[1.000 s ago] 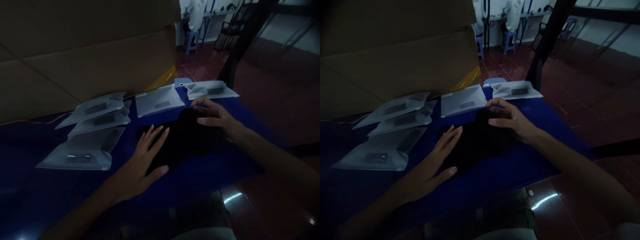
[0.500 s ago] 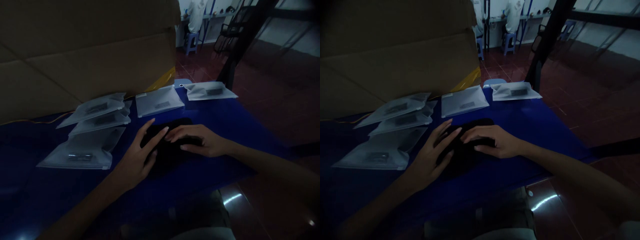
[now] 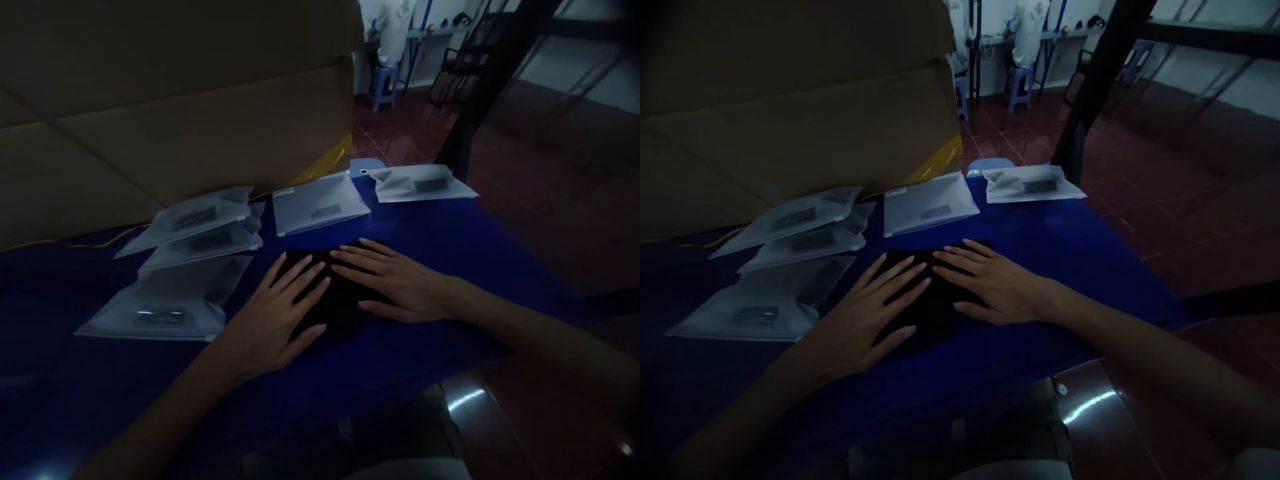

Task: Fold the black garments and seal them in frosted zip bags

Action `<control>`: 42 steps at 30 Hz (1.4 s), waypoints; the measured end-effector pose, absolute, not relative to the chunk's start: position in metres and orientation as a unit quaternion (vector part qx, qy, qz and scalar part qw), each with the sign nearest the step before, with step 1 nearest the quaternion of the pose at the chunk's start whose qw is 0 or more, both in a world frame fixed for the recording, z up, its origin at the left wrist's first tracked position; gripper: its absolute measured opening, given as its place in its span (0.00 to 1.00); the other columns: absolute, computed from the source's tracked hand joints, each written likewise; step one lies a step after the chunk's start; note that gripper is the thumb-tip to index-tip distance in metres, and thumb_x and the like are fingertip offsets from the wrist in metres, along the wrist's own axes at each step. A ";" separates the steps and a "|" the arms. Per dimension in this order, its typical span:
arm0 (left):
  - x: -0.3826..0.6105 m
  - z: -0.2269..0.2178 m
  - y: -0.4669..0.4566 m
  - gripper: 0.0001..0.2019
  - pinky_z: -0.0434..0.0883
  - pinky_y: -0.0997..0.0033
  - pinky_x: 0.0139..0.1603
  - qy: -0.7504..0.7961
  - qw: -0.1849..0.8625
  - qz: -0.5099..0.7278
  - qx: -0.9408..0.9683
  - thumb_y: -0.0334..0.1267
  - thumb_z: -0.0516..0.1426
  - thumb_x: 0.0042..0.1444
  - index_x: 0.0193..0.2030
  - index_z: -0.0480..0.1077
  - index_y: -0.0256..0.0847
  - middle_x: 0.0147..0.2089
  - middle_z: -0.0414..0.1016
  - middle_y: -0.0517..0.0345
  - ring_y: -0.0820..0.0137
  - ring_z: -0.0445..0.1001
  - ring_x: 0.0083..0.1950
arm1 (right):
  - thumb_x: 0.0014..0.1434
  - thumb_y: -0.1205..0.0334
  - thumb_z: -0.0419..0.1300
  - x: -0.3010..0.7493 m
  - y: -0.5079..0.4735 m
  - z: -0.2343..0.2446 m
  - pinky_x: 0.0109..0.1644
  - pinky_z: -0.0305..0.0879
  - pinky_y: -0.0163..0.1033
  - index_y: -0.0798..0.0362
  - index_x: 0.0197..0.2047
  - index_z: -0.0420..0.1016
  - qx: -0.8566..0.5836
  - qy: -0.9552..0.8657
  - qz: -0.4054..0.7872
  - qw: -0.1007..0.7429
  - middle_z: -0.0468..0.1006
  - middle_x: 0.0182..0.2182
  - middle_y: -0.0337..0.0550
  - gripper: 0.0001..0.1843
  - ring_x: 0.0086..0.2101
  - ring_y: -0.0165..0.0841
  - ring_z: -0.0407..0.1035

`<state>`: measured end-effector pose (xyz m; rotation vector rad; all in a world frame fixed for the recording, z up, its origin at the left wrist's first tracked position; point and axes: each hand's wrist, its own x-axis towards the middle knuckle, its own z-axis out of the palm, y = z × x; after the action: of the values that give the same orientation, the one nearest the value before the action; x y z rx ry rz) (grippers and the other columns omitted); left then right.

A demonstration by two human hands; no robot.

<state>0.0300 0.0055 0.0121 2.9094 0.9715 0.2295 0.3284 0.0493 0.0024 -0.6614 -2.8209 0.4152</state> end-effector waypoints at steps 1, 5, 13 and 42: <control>0.030 0.012 0.007 0.32 0.46 0.27 0.77 0.315 0.043 0.068 0.946 0.51 0.51 0.74 0.79 0.53 0.40 0.80 0.52 0.42 0.47 0.47 0.81 | 0.75 0.50 0.52 0.332 0.052 0.003 0.78 0.35 0.65 0.52 0.80 0.44 -0.224 -0.958 0.146 0.105 0.48 0.78 0.52 0.38 0.76 0.47 0.42; 0.028 0.013 0.009 0.38 0.46 0.24 0.75 0.321 0.106 0.029 0.941 0.59 0.52 0.72 0.81 0.42 0.53 0.83 0.40 0.48 0.43 0.38 0.82 | 0.74 0.50 0.50 0.347 0.064 0.003 0.77 0.28 0.70 0.48 0.80 0.46 -0.233 -0.951 0.169 0.112 0.49 0.77 0.49 0.36 0.76 0.50 0.39; 0.027 0.016 0.008 0.42 0.50 0.27 0.75 0.335 0.146 0.005 0.931 0.65 0.52 0.69 0.81 0.39 0.56 0.83 0.35 0.50 0.43 0.37 0.82 | 0.76 0.48 0.50 0.346 0.069 -0.002 0.77 0.32 0.69 0.43 0.79 0.49 -0.270 -0.939 0.180 0.115 0.49 0.77 0.44 0.33 0.76 0.49 0.38; 0.032 0.002 0.009 0.26 0.52 0.29 0.76 0.293 -0.002 0.135 0.947 0.34 0.56 0.72 0.74 0.60 0.50 0.72 0.68 0.51 0.51 0.58 0.77 | 0.56 0.47 0.67 0.331 0.068 0.001 0.37 0.74 0.51 0.49 0.50 0.67 -0.532 -0.795 0.135 0.259 0.79 0.38 0.47 0.24 0.36 0.47 0.76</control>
<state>0.0321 0.0088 0.0018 2.9775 0.9207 0.4256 0.3307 0.0678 0.0009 -1.4408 -2.1552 0.3651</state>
